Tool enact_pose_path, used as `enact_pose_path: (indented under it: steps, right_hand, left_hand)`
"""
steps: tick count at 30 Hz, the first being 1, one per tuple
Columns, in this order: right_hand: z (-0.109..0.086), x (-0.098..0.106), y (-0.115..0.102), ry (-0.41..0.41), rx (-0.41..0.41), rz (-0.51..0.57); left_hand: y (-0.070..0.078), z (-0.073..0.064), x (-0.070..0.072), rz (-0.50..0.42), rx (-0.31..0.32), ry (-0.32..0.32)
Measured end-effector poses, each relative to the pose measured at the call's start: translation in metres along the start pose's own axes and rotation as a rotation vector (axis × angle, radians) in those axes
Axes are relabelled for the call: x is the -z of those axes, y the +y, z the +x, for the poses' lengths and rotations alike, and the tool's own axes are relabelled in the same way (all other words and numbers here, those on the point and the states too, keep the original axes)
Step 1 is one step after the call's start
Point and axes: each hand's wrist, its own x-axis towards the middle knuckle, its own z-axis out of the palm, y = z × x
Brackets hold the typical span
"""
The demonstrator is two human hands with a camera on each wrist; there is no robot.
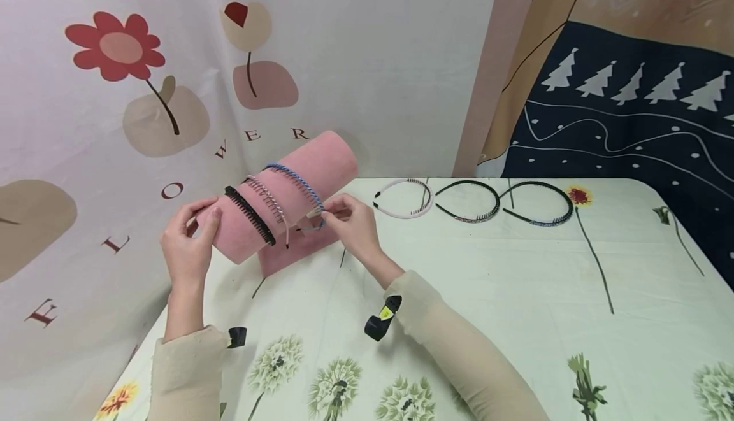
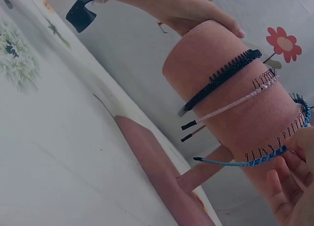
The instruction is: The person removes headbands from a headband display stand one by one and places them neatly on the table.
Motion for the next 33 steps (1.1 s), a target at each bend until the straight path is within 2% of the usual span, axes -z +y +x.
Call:
enact_pose_path:
  steps: [7,15,27,33]
  right_hand:
    - [-0.002,0.006,0.0,0.027,-0.012,-0.018]
    - [-0.003,0.013,0.0,0.056,-0.018,0.016]
    - [-0.005,0.021,-0.005,0.059,-0.053,0.036]
    - [-0.008,0.026,-0.011,0.069,-0.028,0.051]
  left_hand:
    - [0.0,0.0,-0.001,0.008,0.007,-0.001]
    - [0.0,0.0,0.0,0.016,0.006,0.007]
    - [-0.001,0.0,0.0,0.01,0.006,0.006]
    - [-0.002,0.0,-0.001,0.014,0.008,0.006]
